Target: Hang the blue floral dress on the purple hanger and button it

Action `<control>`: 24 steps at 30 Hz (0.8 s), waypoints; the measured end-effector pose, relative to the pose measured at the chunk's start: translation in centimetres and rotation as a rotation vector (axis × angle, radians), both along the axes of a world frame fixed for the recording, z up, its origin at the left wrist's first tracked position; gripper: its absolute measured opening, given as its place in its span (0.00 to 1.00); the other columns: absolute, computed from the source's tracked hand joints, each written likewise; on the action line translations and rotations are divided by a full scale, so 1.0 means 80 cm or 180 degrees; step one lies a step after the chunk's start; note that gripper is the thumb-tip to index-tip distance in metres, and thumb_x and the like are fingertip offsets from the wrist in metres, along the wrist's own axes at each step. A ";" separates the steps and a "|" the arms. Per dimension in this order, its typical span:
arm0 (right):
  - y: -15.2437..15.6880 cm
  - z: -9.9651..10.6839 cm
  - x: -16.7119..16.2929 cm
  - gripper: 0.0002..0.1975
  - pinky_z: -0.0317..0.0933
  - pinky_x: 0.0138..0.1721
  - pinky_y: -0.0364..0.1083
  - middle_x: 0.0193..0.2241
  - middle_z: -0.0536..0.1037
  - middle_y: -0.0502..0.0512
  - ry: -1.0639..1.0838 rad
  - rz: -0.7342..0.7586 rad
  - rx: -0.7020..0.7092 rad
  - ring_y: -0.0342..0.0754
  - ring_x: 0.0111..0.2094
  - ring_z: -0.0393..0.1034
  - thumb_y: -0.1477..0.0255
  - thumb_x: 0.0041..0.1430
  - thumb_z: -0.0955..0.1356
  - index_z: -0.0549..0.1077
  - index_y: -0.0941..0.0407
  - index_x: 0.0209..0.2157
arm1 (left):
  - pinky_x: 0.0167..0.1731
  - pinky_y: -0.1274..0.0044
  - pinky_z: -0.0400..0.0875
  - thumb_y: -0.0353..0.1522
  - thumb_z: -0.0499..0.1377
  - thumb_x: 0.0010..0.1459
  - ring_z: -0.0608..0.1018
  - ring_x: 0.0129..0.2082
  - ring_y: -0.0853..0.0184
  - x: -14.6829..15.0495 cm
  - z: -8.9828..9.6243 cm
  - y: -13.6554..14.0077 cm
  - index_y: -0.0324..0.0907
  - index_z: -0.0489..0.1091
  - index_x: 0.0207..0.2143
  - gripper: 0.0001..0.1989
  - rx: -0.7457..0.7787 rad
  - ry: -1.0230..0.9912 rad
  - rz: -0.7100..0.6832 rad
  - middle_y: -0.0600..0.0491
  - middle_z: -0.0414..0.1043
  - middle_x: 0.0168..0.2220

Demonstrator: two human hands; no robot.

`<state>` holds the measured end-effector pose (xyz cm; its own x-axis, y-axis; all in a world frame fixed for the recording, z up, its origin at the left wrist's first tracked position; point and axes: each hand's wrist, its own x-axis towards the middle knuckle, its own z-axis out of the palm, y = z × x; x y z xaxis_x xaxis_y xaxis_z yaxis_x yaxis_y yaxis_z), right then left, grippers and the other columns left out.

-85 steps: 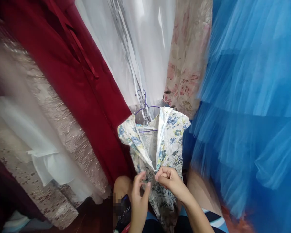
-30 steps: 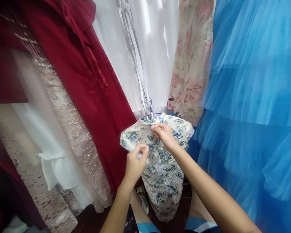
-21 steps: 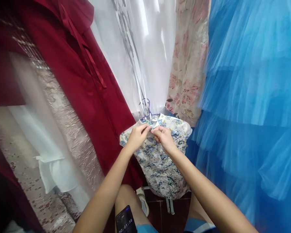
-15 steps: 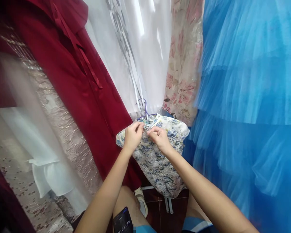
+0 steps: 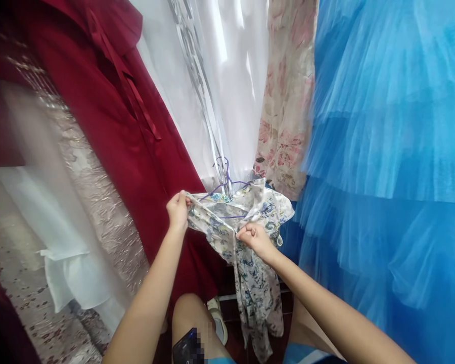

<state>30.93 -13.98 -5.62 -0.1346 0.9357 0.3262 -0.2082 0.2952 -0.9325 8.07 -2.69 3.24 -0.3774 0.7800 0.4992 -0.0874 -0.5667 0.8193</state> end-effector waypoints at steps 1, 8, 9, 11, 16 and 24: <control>-0.004 -0.004 0.003 0.10 0.38 0.19 0.41 0.12 0.57 0.40 -0.0010 0.0035 -0.0034 0.37 0.15 0.45 0.66 0.49 0.71 0.71 0.57 0.23 | 0.29 0.82 0.64 0.41 0.61 0.59 0.67 0.23 0.74 -0.010 -0.007 0.004 0.38 0.65 0.24 0.17 -0.0058 -0.0156 0.0029 0.58 0.64 0.22; -0.017 -0.020 0.008 0.11 0.40 0.20 0.41 0.10 0.59 0.41 -0.0096 0.0215 -0.0166 0.37 0.15 0.47 0.67 0.50 0.70 0.69 0.57 0.21 | 0.27 0.82 0.64 0.36 0.59 0.62 0.66 0.19 0.77 -0.035 -0.086 0.013 0.39 0.62 0.24 0.16 -0.0849 -0.1161 0.0177 0.61 0.61 0.19; -0.017 -0.023 0.008 0.11 0.40 0.20 0.42 0.10 0.59 0.41 -0.0111 0.0222 -0.0190 0.38 0.15 0.47 0.67 0.50 0.70 0.68 0.56 0.21 | 0.27 0.82 0.64 0.35 0.60 0.62 0.66 0.19 0.77 -0.034 -0.098 0.013 0.39 0.62 0.24 0.15 -0.0958 -0.1243 0.0155 0.61 0.62 0.19; -0.017 -0.031 0.009 0.10 0.40 0.20 0.42 0.10 0.60 0.42 -0.0138 0.0220 -0.0238 0.38 0.14 0.47 0.67 0.50 0.69 0.68 0.56 0.21 | 0.27 0.82 0.64 0.33 0.61 0.62 0.66 0.18 0.77 -0.029 -0.122 0.012 0.39 0.63 0.24 0.15 -0.1172 -0.1346 0.0056 0.60 0.62 0.19; -0.018 -0.057 0.023 0.09 0.41 0.20 0.42 0.10 0.60 0.42 -0.0263 0.0149 -0.0384 0.38 0.14 0.47 0.67 0.51 0.66 0.67 0.55 0.21 | 0.25 0.80 0.64 0.32 0.63 0.58 0.68 0.18 0.74 -0.009 -0.168 -0.012 0.39 0.63 0.23 0.14 -0.1767 -0.1310 -0.0553 0.59 0.63 0.18; -0.001 -0.118 0.040 0.13 0.44 0.20 0.42 0.10 0.61 0.43 -0.0947 -0.0412 -0.0655 0.40 0.14 0.50 0.65 0.51 0.65 0.60 0.53 0.19 | 0.27 0.80 0.63 0.42 0.70 0.48 0.70 0.24 0.73 0.062 -0.161 -0.088 0.37 0.70 0.28 0.18 -0.1451 -0.0742 -0.1824 0.56 0.68 0.25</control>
